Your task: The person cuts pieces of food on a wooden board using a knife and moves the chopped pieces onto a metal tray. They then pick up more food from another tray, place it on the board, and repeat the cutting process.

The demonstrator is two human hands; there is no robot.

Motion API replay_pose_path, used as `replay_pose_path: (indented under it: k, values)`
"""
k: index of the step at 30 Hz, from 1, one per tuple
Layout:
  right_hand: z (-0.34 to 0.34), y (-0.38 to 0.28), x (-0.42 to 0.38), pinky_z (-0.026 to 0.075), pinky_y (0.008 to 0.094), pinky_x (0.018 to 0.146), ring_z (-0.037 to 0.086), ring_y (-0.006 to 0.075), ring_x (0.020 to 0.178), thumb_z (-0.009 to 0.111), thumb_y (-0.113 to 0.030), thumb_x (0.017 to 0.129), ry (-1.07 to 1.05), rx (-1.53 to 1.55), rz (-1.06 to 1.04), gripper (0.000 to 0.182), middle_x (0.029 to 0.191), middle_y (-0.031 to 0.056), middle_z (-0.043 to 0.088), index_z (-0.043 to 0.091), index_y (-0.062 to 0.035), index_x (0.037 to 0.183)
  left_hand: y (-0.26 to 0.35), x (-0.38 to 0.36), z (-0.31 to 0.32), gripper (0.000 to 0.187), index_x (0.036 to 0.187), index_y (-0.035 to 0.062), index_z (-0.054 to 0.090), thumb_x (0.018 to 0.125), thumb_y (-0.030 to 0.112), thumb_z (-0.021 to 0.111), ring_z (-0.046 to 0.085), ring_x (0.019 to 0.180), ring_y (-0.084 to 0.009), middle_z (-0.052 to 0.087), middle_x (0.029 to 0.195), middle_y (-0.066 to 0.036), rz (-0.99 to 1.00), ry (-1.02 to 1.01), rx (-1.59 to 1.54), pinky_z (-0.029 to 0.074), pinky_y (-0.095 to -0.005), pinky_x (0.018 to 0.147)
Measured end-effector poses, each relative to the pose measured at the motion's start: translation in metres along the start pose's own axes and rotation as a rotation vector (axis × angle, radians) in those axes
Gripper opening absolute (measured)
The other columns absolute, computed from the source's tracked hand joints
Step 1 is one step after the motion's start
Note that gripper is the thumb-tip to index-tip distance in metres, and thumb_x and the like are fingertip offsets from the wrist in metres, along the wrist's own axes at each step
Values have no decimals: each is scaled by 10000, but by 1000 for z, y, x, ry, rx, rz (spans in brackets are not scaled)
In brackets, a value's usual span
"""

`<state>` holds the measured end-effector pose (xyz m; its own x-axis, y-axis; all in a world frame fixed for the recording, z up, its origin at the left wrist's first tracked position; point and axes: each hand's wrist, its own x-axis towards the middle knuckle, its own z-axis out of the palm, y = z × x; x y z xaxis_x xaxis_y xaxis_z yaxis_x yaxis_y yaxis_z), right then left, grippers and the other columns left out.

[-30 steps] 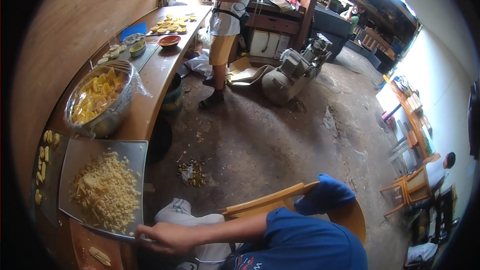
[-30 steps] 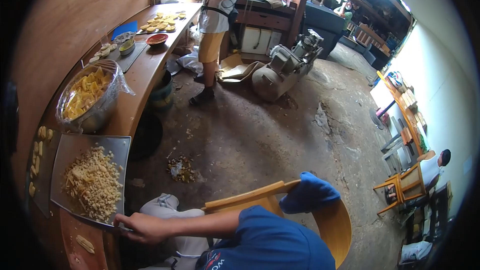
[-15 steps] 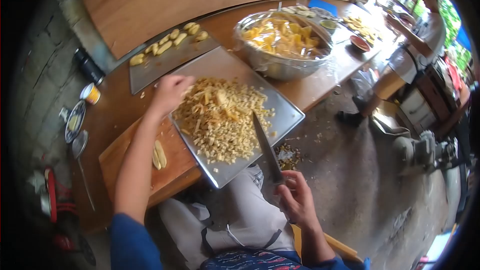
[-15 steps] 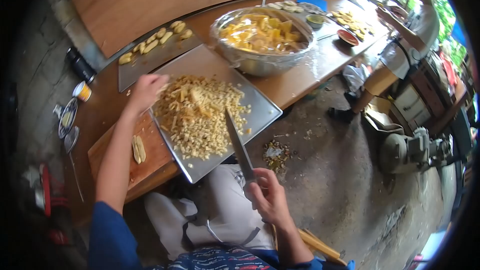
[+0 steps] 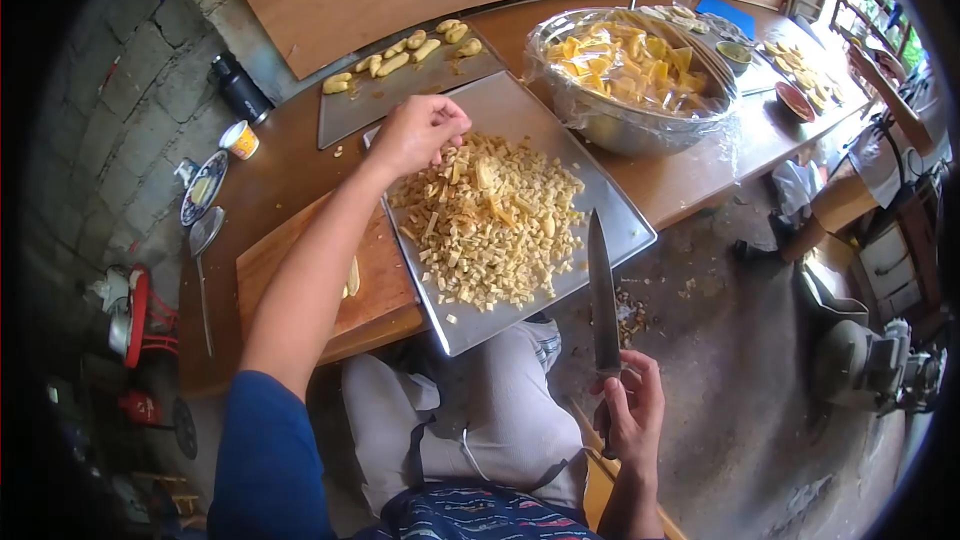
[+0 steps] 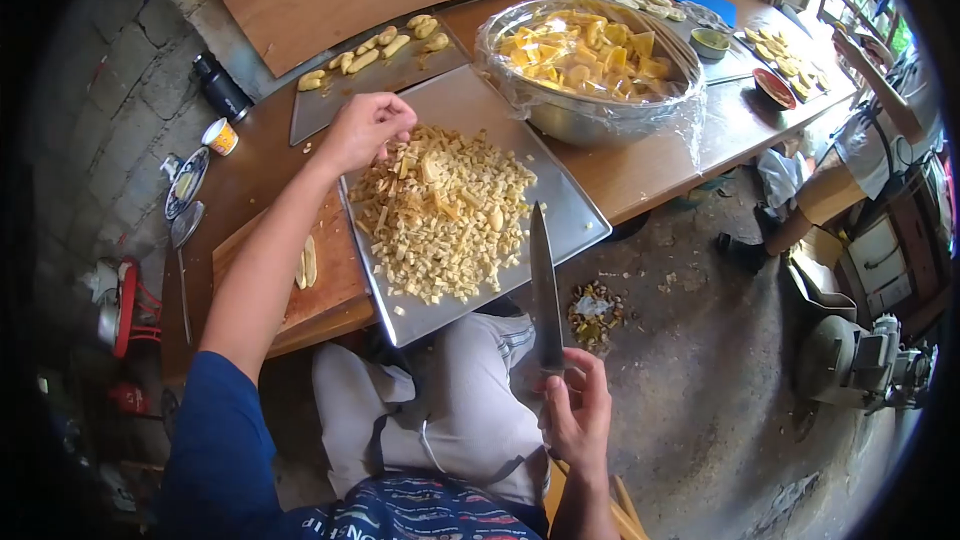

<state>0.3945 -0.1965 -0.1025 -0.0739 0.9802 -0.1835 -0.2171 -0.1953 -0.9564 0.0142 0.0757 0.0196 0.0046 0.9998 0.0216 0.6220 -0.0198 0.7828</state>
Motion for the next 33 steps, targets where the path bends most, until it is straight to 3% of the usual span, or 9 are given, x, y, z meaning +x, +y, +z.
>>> replay_pose_path:
  k: [3, 6, 11, 15, 19, 22, 25, 30, 33]
  values:
    - [2, 2, -1, 448, 210, 459, 595, 62, 522, 616, -78, 1135, -18, -8, -45, 342, 978, 95, 753, 506, -55, 1458, -2, 15, 8, 469, 983, 10, 794, 1016, 478, 792, 794, 866, -289, 806, 923, -193, 128, 188, 379, 610, -442, 813]
    - [2, 5, 0, 452, 208, 461, 599, 64, 526, 616, -81, 1135, -28, -23, -66, 340, 981, 97, 754, 506, -56, 1456, 14, 15, 19, 497, 1006, 14, 803, 1010, 510, 779, 801, 939, -366, 818, 966, -207, 79, 193, 433, 608, -469, 881]
    - [2, 10, 1, 456, 208, 460, 596, 65, 525, 614, -85, 1136, -34, -31, -90, 344, 965, 95, 745, 507, -60, 1463, 10, 15, 5, 235, 1151, 38, 803, 976, 179, 733, 794, 988, -199, 833, 1036, -113, 115, 109, 331, 608, -372, 911]
    - [3, 13, 3, 445, 209, 454, 587, 68, 524, 606, -93, 1140, -24, -67, -124, 340, 944, 92, 733, 516, -59, 1466, -2, 9, -7, 270, 1241, 44, 793, 999, 153, 746, 787, 1006, -175, 839, 1077, -98, 197, 117, 274, 606, -339, 918]
    - [6, 12, -2, 426, 208, 443, 577, 61, 518, 615, -105, 1140, 1, -103, -136, 343, 926, 89, 739, 523, -41, 1465, -6, -74, -65, 243, 1250, 40, 787, 1030, 135, 746, 784, 1103, -207, 830, 1176, -110, 275, 152, 298, 615, -378, 993]
    - [9, 9, -3, 424, 209, 443, 577, 57, 515, 617, -94, 1140, -18, -100, -135, 336, 918, 86, 747, 521, -33, 1456, -52, -158, -98, 334, 1326, 86, 769, 1009, 189, 784, 706, 1329, -281, 758, 1388, -138, 132, -50, 372, 549, -444, 1158]
    - [14, 9, -3, 425, 210, 442, 578, 58, 514, 623, -104, 1141, -48, -131, -130, 339, 920, 86, 745, 521, -35, 1457, -100, -215, -83, 718, 1582, 137, 583, 956, 362, 852, 369, 1633, -355, 422, 1743, -151, 168, -73, 517, 309, -506, 1352]
    - [27, -4, -17, 430, 209, 448, 577, 51, 519, 628, -113, 1143, -83, -198, -143, 336, 925, 84, 745, 524, -34, 1451, -123, -247, -67, 753, 1564, 56, 534, 957, 371, 848, 458, 1533, -392, 533, 1566, -179, 214, -5, 535, 368, -501, 1299]
    - [40, -12, -25, 417, 199, 472, 574, 37, 550, 630, -101, 1136, -126, -211, -160, 319, 930, 80, 749, 541, -43, 1437, -120, -285, -68, 762, 1547, 55, 543, 947, 402, 859, 463, 1525, -394, 538, 1554, -197, 49, 122, 596, 382, -511, 1279]
